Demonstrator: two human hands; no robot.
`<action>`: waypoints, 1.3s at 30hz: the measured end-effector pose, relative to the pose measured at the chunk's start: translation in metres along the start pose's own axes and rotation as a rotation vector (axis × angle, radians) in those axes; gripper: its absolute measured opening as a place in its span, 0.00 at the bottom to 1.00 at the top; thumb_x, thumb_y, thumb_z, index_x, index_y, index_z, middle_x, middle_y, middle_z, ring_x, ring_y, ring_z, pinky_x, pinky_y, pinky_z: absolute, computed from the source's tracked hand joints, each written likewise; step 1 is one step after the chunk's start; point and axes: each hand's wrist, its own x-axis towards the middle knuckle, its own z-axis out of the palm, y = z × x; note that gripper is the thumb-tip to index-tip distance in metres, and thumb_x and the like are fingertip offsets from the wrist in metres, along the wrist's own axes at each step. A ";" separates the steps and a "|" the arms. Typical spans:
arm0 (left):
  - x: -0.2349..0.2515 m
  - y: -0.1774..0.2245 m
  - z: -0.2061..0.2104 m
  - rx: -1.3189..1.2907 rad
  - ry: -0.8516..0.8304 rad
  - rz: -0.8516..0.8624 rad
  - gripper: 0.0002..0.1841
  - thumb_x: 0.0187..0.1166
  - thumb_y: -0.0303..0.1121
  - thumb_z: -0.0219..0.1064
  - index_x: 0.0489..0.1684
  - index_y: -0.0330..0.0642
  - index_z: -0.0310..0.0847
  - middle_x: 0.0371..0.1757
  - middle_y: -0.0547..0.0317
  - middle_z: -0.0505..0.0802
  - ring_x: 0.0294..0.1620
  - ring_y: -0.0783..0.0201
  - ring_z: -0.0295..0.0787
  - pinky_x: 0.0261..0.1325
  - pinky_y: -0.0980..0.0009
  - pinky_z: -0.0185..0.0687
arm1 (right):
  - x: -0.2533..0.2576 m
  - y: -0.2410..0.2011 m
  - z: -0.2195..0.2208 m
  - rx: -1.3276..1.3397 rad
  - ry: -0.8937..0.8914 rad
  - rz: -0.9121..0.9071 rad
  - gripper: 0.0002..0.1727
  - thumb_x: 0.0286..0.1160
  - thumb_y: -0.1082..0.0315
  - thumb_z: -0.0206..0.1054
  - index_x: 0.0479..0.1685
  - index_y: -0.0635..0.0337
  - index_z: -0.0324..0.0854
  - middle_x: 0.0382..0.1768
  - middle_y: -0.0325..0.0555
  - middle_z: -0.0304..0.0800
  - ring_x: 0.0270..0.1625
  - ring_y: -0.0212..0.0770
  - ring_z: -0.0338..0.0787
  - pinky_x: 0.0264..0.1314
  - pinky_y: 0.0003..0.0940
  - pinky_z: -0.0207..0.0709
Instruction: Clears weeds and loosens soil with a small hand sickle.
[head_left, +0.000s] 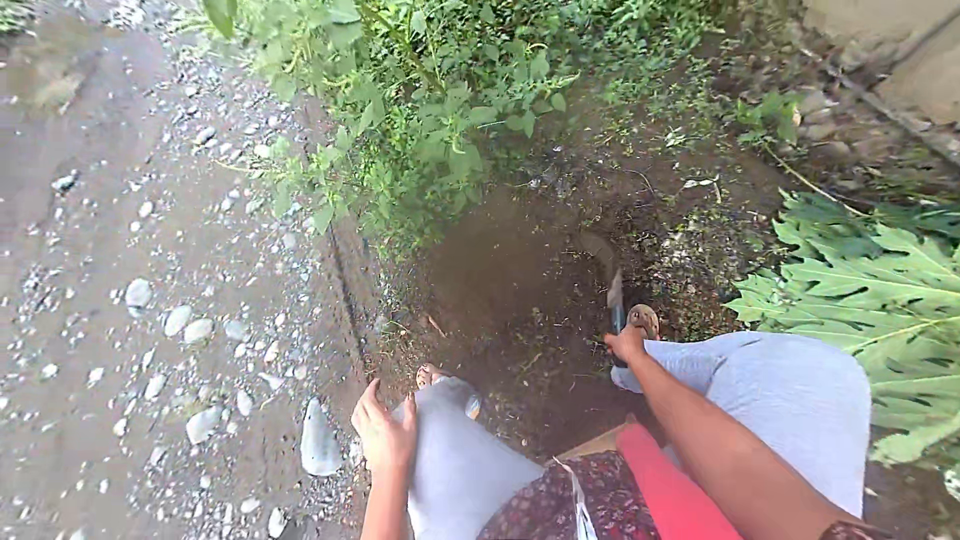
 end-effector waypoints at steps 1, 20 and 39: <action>-0.001 0.000 -0.003 0.024 -0.013 0.026 0.29 0.76 0.31 0.70 0.74 0.22 0.73 0.73 0.21 0.81 0.79 0.23 0.73 0.85 0.37 0.62 | 0.000 0.009 0.003 -0.164 -0.074 0.021 0.38 0.73 0.67 0.75 0.81 0.75 0.65 0.67 0.70 0.84 0.66 0.60 0.89 0.71 0.55 0.80; 0.089 -0.003 0.034 -0.032 -0.088 -0.181 0.22 0.81 0.21 0.63 0.75 0.27 0.73 0.64 0.32 0.89 0.66 0.38 0.88 0.74 0.44 0.78 | 0.020 0.014 -0.021 -0.399 -0.159 -0.073 0.33 0.72 0.65 0.76 0.77 0.70 0.72 0.58 0.66 0.88 0.51 0.57 0.94 0.61 0.55 0.85; 0.088 -0.006 0.031 -0.038 -0.177 -0.256 0.15 0.91 0.32 0.58 0.61 0.32 0.86 0.53 0.34 0.94 0.55 0.36 0.92 0.65 0.36 0.81 | 0.000 -0.017 -0.009 -0.410 -0.226 -0.098 0.29 0.75 0.65 0.73 0.74 0.67 0.73 0.49 0.61 0.90 0.41 0.52 0.93 0.51 0.52 0.87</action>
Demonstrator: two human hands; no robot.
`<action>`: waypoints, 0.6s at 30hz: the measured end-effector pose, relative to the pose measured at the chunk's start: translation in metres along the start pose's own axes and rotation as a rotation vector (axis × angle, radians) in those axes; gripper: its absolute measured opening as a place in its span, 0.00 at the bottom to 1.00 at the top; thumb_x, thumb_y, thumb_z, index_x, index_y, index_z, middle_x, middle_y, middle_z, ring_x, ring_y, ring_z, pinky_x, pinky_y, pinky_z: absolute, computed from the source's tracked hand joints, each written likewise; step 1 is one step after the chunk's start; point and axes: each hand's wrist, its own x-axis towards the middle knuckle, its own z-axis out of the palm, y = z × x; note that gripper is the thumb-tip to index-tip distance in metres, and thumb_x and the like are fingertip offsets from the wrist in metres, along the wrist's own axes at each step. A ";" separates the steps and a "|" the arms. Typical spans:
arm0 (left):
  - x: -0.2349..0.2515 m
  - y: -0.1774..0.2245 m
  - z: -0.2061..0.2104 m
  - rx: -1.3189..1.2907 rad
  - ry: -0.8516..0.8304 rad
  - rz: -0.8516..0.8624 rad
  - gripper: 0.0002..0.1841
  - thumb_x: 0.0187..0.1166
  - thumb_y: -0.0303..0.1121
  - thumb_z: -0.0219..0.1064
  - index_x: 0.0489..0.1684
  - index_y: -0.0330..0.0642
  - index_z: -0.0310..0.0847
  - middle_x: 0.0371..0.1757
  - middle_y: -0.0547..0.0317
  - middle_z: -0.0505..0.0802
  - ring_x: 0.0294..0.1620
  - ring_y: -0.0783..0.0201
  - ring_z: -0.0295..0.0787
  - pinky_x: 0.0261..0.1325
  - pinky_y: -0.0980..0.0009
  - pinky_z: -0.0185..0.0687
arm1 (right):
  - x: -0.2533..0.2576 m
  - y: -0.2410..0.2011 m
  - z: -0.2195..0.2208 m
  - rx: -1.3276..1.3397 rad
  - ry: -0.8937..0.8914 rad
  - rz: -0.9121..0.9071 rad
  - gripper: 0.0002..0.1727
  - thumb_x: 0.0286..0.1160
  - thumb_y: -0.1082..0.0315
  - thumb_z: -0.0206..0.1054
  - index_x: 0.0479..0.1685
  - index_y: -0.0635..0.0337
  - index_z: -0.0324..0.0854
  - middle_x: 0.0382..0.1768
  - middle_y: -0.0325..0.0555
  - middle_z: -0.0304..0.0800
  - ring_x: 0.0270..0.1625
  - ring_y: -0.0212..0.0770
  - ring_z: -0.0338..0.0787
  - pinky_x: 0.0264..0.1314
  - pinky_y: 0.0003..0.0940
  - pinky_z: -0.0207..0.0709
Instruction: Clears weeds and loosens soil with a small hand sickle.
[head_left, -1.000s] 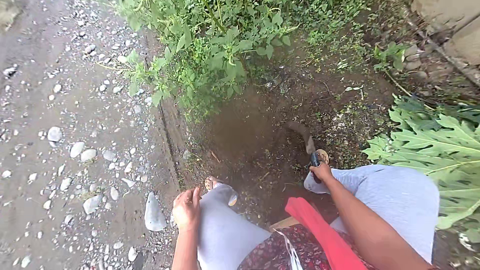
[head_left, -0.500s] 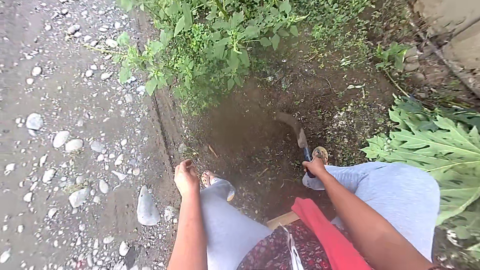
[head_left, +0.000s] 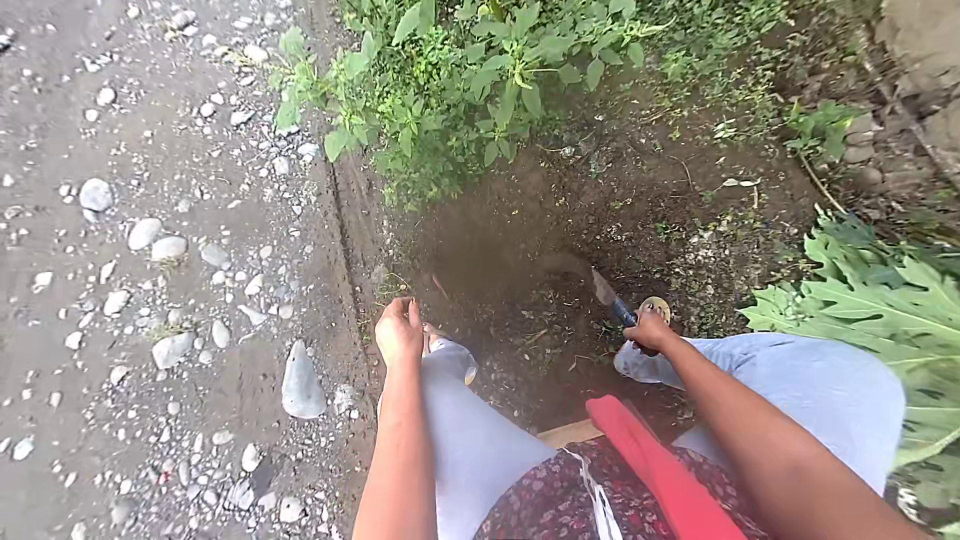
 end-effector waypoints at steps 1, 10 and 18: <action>0.000 -0.001 0.000 -0.009 0.014 0.001 0.15 0.90 0.32 0.59 0.60 0.32 0.86 0.53 0.34 0.94 0.54 0.37 0.93 0.64 0.36 0.81 | -0.004 -0.010 0.010 0.151 0.021 0.017 0.29 0.77 0.66 0.71 0.75 0.66 0.71 0.47 0.58 0.89 0.38 0.48 0.92 0.47 0.47 0.88; 0.002 0.005 0.002 -0.030 0.004 -0.029 0.14 0.90 0.34 0.60 0.59 0.33 0.87 0.53 0.37 0.94 0.53 0.39 0.93 0.62 0.39 0.83 | 0.010 -0.051 0.067 -0.303 -0.051 -0.019 0.37 0.74 0.65 0.73 0.82 0.69 0.66 0.68 0.69 0.84 0.69 0.64 0.88 0.71 0.62 0.79; 0.005 0.005 0.001 -0.054 0.013 -0.043 0.14 0.91 0.33 0.59 0.58 0.34 0.87 0.52 0.38 0.94 0.50 0.39 0.93 0.59 0.38 0.83 | -0.012 -0.089 0.048 -0.273 0.156 -0.105 0.35 0.80 0.64 0.67 0.84 0.68 0.62 0.65 0.67 0.86 0.70 0.62 0.88 0.72 0.57 0.78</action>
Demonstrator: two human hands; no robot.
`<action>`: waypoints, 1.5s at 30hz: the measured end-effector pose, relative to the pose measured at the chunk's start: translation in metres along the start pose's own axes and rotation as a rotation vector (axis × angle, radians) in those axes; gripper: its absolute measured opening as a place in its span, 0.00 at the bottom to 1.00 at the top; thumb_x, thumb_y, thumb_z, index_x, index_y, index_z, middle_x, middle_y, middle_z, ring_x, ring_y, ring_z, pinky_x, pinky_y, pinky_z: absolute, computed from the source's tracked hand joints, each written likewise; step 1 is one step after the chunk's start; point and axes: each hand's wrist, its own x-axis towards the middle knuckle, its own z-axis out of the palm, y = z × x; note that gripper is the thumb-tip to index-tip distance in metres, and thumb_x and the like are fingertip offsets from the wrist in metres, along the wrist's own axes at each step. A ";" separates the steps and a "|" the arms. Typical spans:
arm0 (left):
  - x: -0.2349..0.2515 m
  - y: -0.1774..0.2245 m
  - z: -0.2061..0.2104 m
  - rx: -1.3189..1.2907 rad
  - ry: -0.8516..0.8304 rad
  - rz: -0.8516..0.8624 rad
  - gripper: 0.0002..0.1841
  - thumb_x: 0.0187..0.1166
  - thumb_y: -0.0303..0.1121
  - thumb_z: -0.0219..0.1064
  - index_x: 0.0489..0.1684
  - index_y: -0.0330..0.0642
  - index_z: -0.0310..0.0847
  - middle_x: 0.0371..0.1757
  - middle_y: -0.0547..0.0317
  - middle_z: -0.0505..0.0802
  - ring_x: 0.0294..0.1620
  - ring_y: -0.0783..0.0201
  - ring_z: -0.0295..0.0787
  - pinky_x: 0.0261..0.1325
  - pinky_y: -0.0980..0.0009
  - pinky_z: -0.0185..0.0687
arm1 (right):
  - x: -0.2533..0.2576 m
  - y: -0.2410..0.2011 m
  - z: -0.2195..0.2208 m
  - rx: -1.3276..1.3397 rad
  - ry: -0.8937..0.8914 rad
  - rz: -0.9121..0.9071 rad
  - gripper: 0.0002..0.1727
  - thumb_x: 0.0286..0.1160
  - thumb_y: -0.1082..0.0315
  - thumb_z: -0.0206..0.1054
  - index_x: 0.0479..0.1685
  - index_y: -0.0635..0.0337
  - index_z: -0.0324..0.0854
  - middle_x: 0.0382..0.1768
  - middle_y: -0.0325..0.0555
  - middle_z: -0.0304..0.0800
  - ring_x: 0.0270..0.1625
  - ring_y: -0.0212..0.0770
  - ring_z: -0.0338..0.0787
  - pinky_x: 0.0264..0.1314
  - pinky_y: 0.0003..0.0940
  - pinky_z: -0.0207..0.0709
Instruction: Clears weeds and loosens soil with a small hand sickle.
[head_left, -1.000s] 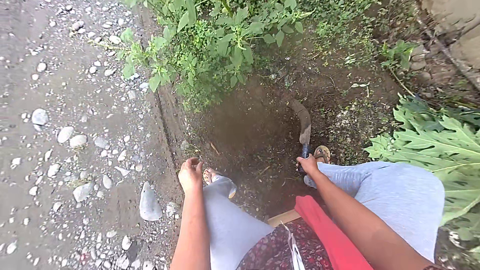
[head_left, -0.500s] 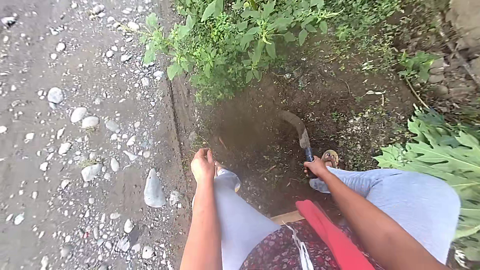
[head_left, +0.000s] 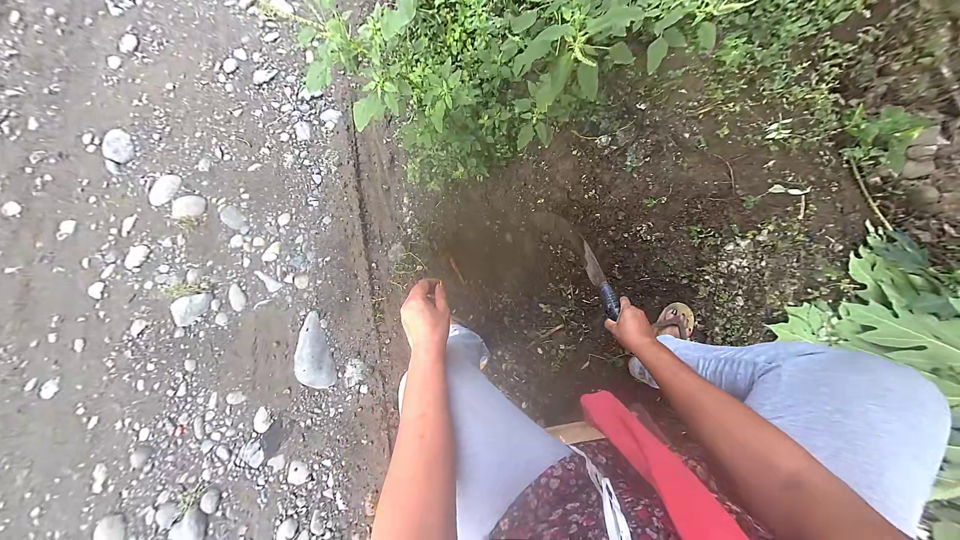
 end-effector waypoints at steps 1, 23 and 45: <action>0.001 0.000 0.001 -0.003 0.006 0.012 0.14 0.90 0.33 0.59 0.58 0.33 0.87 0.51 0.37 0.94 0.50 0.39 0.94 0.59 0.38 0.83 | 0.004 -0.004 0.004 0.016 0.009 0.005 0.35 0.80 0.64 0.67 0.84 0.67 0.62 0.65 0.66 0.87 0.69 0.61 0.88 0.72 0.56 0.79; 0.003 0.004 0.004 0.011 -0.063 0.011 0.16 0.92 0.36 0.57 0.57 0.34 0.88 0.51 0.37 0.95 0.54 0.38 0.93 0.63 0.35 0.81 | -0.010 0.046 0.036 -0.179 -0.344 -0.059 0.35 0.72 0.65 0.75 0.79 0.68 0.69 0.66 0.69 0.85 0.68 0.65 0.87 0.71 0.63 0.77; 0.004 0.015 0.014 0.035 -0.085 0.141 0.26 0.96 0.45 0.48 0.57 0.31 0.88 0.58 0.31 0.91 0.65 0.34 0.87 0.72 0.33 0.73 | -0.044 0.169 -0.055 -0.086 -0.085 0.094 0.33 0.73 0.65 0.75 0.76 0.71 0.71 0.62 0.73 0.85 0.66 0.70 0.87 0.68 0.68 0.77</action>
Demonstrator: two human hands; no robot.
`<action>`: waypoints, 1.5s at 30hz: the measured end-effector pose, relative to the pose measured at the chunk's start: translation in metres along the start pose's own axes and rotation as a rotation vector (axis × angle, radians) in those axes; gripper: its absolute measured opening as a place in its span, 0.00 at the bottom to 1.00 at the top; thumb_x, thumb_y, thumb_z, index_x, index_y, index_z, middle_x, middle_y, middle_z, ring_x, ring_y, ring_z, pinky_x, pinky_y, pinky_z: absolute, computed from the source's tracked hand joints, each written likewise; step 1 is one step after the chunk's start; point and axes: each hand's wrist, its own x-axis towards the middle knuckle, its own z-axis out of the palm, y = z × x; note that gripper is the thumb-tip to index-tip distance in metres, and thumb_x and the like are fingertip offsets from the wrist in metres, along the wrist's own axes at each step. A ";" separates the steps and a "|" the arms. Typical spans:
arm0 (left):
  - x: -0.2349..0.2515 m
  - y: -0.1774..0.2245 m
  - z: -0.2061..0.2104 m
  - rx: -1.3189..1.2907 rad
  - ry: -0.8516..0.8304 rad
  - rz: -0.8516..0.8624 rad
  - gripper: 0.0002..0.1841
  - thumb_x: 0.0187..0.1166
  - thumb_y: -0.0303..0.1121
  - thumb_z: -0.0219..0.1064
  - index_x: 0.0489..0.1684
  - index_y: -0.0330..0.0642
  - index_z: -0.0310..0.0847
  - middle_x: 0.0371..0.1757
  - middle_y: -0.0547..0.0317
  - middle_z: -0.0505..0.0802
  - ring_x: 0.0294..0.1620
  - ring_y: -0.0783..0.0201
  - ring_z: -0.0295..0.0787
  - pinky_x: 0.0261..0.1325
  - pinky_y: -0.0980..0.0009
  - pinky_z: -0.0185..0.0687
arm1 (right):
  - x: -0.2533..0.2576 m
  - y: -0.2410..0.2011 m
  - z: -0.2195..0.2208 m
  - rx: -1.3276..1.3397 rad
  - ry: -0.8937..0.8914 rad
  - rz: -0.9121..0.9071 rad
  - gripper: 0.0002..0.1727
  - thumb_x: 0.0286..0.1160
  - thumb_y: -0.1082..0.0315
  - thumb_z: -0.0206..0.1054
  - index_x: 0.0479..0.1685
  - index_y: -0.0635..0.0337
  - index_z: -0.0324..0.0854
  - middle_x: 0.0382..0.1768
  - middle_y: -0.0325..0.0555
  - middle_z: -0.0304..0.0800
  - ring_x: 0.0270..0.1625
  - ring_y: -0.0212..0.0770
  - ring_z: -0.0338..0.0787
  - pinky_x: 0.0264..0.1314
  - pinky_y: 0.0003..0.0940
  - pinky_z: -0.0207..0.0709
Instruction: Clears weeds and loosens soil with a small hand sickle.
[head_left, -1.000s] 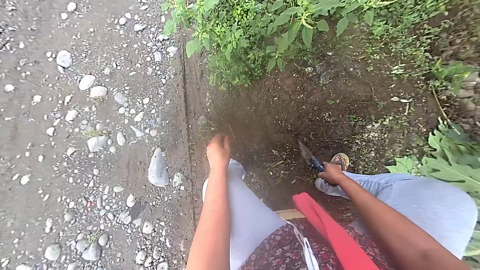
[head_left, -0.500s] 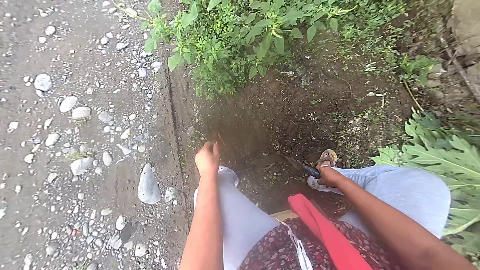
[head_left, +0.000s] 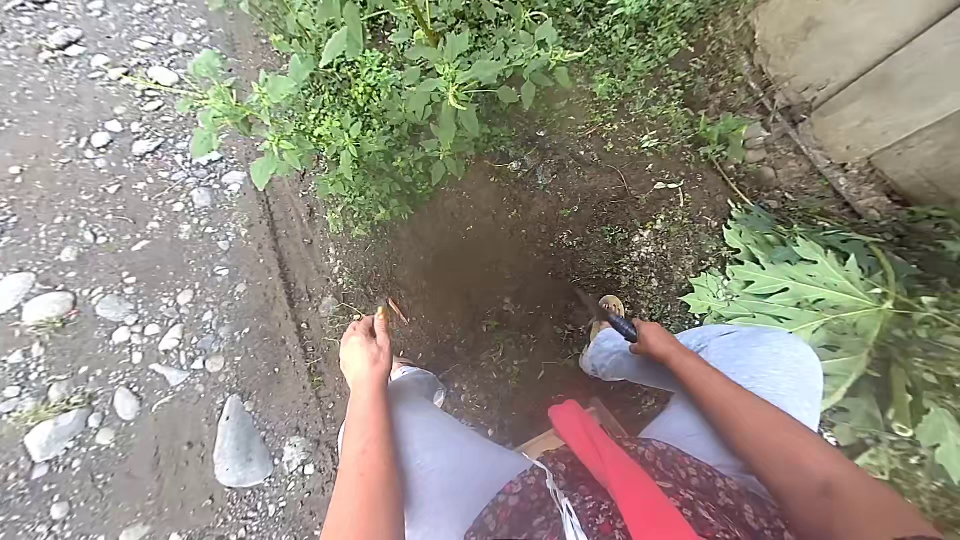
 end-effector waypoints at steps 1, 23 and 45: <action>0.000 -0.002 0.001 0.005 0.004 0.013 0.30 0.97 0.45 0.39 0.55 0.33 0.90 0.57 0.31 0.91 0.65 0.33 0.87 0.72 0.33 0.73 | -0.001 0.004 -0.002 0.094 0.061 0.051 0.34 0.73 0.65 0.74 0.77 0.71 0.69 0.62 0.72 0.86 0.65 0.69 0.87 0.68 0.67 0.78; 0.000 0.014 0.002 0.168 -0.108 -0.059 0.18 0.86 0.40 0.68 0.54 0.30 0.88 0.62 0.33 0.91 0.72 0.36 0.84 0.78 0.39 0.71 | 0.016 0.017 0.015 0.387 -0.019 0.265 0.35 0.76 0.65 0.74 0.79 0.71 0.67 0.64 0.66 0.86 0.61 0.57 0.91 0.67 0.54 0.82; -0.004 0.003 -0.006 0.158 -0.111 -0.093 0.17 0.93 0.38 0.57 0.54 0.35 0.90 0.56 0.37 0.95 0.65 0.37 0.90 0.73 0.36 0.75 | -0.004 -0.033 -0.002 0.249 0.123 0.127 0.34 0.78 0.63 0.71 0.80 0.71 0.65 0.60 0.68 0.87 0.58 0.61 0.93 0.64 0.58 0.83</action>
